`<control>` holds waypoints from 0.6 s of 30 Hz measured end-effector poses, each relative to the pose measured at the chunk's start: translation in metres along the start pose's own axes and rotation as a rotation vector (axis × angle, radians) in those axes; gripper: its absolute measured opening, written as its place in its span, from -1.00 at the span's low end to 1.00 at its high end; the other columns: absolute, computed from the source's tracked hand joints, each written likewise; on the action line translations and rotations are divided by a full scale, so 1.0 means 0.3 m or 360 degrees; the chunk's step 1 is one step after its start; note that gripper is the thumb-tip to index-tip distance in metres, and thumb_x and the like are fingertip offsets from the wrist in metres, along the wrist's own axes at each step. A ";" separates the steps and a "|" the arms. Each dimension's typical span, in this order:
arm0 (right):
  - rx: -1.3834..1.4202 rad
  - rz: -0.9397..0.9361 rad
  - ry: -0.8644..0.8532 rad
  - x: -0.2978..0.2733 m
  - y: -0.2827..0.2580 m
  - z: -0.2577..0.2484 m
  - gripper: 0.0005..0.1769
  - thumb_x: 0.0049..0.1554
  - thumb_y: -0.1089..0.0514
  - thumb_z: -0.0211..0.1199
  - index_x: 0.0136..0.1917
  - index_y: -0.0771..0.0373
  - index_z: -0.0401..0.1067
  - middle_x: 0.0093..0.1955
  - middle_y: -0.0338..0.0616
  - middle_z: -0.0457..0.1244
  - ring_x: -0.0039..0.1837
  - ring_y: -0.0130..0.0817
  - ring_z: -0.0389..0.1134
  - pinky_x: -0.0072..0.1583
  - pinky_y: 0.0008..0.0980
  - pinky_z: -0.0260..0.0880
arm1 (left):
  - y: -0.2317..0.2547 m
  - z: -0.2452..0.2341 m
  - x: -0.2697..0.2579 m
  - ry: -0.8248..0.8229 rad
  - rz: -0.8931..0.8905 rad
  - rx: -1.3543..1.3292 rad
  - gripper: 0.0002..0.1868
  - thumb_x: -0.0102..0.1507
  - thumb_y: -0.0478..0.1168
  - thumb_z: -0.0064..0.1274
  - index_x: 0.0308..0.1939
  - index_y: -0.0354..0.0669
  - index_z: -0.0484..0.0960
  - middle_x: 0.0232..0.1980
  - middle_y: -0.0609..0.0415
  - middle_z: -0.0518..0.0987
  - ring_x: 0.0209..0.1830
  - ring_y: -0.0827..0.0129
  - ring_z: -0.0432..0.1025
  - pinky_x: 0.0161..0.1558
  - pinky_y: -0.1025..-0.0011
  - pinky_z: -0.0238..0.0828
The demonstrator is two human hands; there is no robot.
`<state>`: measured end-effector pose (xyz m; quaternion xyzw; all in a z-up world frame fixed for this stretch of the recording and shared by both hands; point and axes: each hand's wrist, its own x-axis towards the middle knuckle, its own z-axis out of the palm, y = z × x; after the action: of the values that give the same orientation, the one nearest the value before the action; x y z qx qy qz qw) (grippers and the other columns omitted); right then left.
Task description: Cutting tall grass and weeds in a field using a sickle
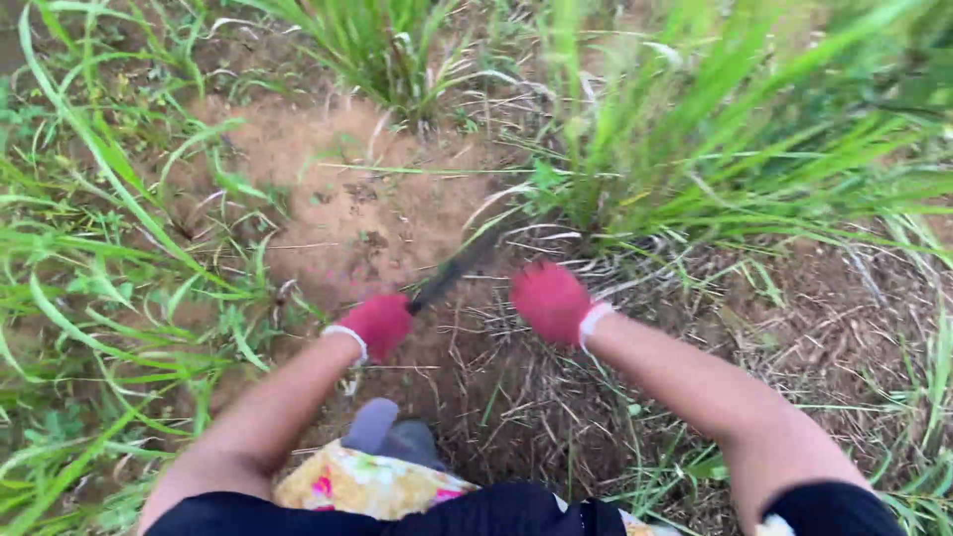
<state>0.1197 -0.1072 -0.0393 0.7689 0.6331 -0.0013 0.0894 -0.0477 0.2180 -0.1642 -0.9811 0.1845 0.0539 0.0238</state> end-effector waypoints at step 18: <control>0.0490 0.1747 -0.0689 -0.072 0.706 0.235 -0.61 0.03 -0.14 0.24 0.02 0.08 0.62 -0.04 0.04 0.46 -0.01 0.20 0.52 -0.15 0.33 0.49 | 0.015 -0.269 0.045 -0.0808 -0.1296 -0.1874 -0.63 0.17 0.12 -0.01 -0.42 -0.10 0.64 -0.62 0.01 0.65 -0.50 0.04 0.58 -0.39 0.10 0.49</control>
<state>0.3295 -0.1766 -0.0773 0.9693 0.1044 -0.2029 0.0916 -0.0289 0.2035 -0.0857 -0.7799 -0.2625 0.3545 -0.4440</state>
